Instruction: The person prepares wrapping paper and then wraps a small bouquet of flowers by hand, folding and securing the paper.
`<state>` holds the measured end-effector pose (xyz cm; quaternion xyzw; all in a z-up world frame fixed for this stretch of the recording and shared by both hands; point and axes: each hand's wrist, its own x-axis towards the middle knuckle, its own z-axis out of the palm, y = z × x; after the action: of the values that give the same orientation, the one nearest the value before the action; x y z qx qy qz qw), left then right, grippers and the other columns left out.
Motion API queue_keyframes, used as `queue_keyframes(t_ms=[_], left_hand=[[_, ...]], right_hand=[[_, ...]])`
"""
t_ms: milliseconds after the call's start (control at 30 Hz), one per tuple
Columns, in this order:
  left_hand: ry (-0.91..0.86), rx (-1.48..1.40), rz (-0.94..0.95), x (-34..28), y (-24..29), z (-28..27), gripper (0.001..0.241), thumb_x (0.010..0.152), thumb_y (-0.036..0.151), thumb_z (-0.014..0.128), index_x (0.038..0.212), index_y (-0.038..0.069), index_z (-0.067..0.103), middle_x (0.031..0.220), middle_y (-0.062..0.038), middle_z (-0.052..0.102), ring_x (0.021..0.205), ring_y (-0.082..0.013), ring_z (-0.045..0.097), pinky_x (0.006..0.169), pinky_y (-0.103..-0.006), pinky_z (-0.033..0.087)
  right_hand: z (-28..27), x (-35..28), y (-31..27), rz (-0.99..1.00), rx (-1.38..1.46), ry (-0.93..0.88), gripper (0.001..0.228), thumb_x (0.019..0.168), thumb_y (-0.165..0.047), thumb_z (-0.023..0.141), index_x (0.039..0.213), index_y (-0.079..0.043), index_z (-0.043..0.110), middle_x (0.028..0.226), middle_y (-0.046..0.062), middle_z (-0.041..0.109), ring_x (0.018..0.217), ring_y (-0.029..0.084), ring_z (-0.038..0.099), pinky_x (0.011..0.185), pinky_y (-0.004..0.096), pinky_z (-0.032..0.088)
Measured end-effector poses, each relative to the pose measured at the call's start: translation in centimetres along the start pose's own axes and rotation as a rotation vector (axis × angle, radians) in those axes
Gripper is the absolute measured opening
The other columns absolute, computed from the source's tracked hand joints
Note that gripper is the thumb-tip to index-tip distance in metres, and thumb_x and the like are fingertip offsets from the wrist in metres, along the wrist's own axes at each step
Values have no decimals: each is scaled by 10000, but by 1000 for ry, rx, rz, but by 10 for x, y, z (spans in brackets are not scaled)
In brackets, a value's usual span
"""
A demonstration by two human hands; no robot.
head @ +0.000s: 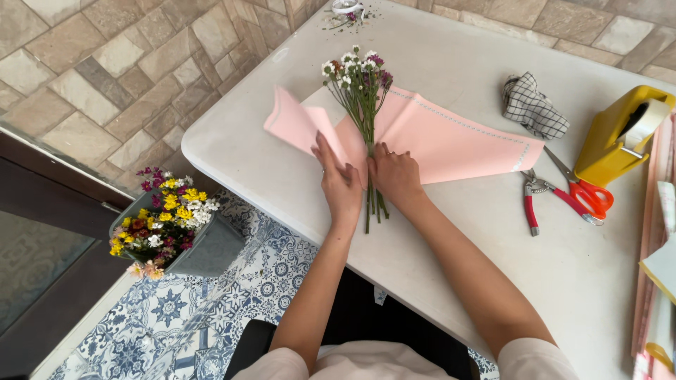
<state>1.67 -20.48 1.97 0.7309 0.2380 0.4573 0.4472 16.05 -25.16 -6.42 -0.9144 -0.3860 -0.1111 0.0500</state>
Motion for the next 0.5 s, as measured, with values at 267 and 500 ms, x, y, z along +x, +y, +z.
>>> queue_keyframes(t_ms=[267,500], left_hand=[[-180,13,11,7,14,9,911,846,-48,572,1552,120,22,1586,-278,67,1403,-498,218,1122,-566,305],[-333,829,106,15,-42,35,745,969,268,502,1553,52,94,1625,-180,43,1497,-355,-67,1160,-593,-48]], right_hand=[[-2,-6,0,-50,-76,27,508,981,-424,331,1348,-185,587,1261,108,640,940,529,632,770,560,554],[-16,-7,-5,-33,-32,10,522,1007,-379,321,1383,-81,527,1306,146,603,988,554,602,790,597,533]])
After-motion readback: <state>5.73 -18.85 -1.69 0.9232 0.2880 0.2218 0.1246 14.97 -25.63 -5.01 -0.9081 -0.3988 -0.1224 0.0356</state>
